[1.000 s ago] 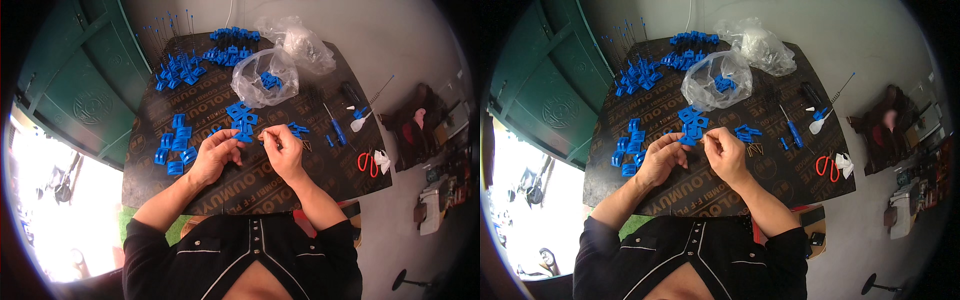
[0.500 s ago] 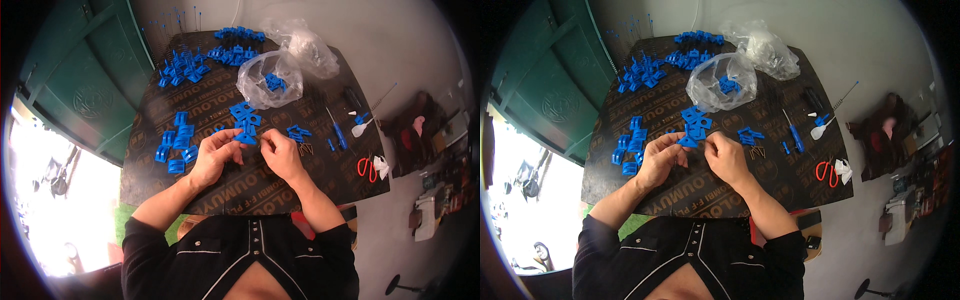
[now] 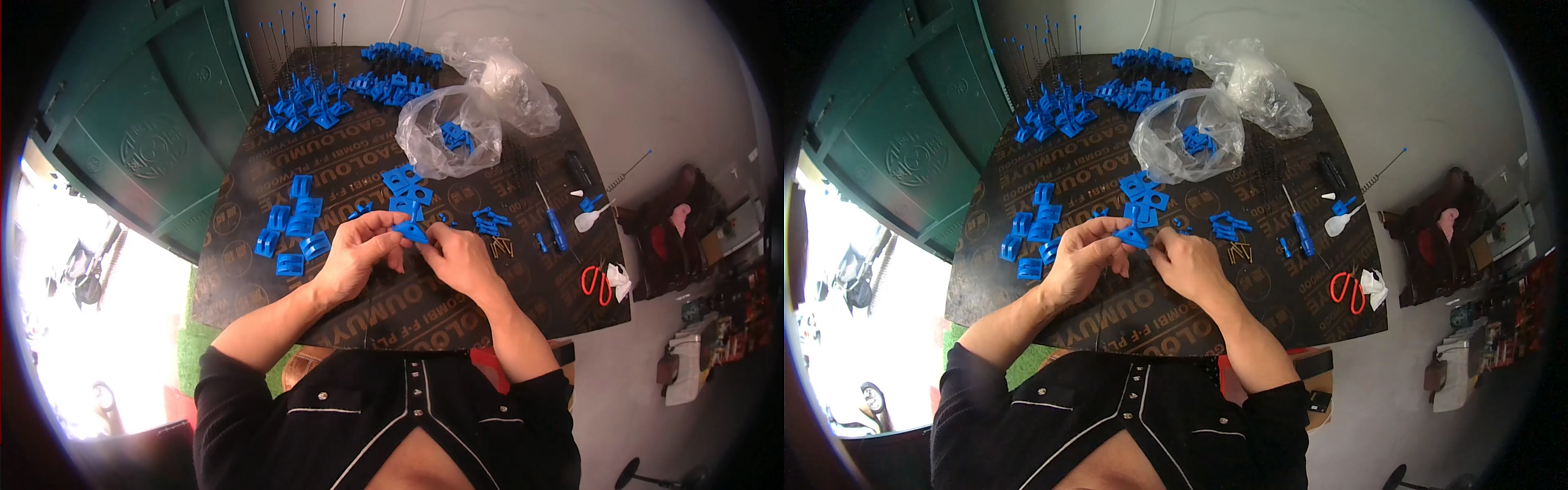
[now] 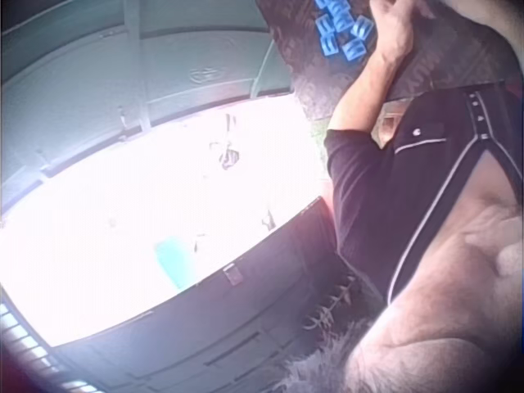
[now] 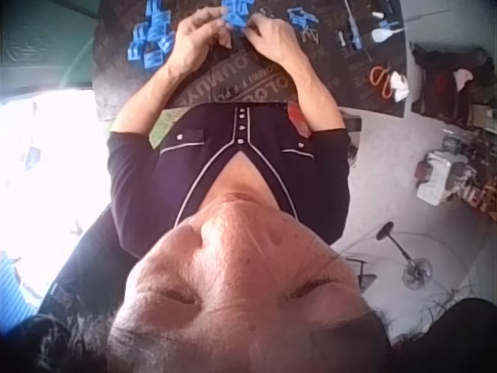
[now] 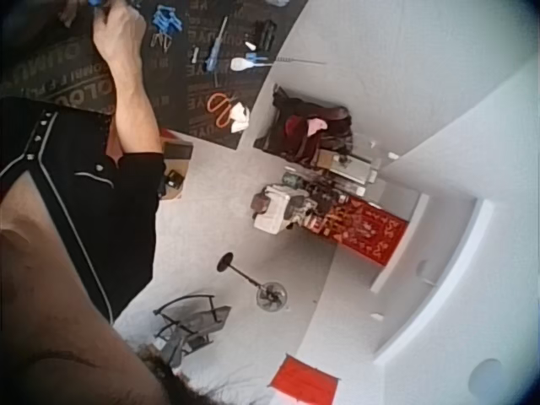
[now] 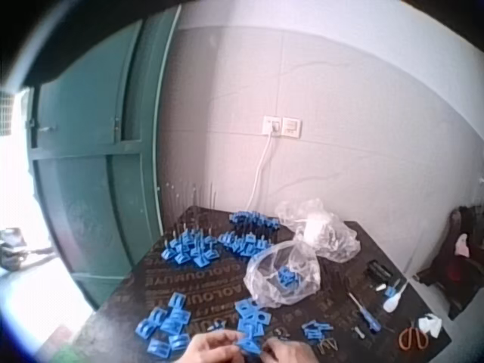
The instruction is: The person assembles small blue plastic components using a screwdriver to fasten them together with small screws.
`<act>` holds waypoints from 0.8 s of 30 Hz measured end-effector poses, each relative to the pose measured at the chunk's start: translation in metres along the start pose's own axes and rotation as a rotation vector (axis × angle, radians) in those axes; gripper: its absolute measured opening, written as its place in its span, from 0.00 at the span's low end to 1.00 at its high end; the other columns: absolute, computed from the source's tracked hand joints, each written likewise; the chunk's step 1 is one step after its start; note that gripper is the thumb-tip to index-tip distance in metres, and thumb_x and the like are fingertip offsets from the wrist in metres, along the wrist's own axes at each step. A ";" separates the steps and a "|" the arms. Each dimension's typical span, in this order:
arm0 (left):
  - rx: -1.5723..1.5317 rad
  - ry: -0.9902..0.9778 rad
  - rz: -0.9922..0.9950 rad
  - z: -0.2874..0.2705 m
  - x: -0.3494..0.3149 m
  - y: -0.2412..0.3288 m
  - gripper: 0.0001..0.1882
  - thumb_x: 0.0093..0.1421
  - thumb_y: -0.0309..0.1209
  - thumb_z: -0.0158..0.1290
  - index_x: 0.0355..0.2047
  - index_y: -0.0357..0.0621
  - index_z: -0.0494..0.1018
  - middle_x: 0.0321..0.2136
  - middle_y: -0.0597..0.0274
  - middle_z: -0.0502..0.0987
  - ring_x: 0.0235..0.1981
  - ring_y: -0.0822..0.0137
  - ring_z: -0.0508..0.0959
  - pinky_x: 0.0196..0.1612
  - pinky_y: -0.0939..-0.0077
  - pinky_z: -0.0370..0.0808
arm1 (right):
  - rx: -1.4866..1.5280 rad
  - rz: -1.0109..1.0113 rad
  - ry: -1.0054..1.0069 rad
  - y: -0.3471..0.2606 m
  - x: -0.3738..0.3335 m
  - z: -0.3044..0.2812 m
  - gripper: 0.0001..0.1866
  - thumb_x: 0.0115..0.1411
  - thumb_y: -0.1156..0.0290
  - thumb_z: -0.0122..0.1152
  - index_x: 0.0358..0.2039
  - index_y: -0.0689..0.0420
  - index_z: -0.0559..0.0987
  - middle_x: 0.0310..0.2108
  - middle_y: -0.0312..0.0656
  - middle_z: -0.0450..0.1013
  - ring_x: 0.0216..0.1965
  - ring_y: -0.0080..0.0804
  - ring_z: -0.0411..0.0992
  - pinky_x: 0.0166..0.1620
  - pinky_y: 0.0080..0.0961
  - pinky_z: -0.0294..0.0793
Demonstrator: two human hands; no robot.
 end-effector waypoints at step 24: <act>0.211 -0.126 -0.098 0.017 -0.007 -0.010 0.15 0.59 0.24 0.52 0.46 0.30 0.71 0.30 0.63 0.76 0.24 0.77 0.73 0.29 0.83 0.72 | 0.853 -0.084 -0.056 -0.007 -0.001 -0.011 0.04 0.62 0.74 0.55 0.35 0.61 0.75 0.24 0.28 0.69 0.25 0.12 0.63 0.29 0.11 0.63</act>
Point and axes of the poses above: each hand's wrist, its own x-axis towards the middle knuckle, its own z-axis out of the palm, y = z × x, the point moved 7 cm from there along x, towards the middle knuckle
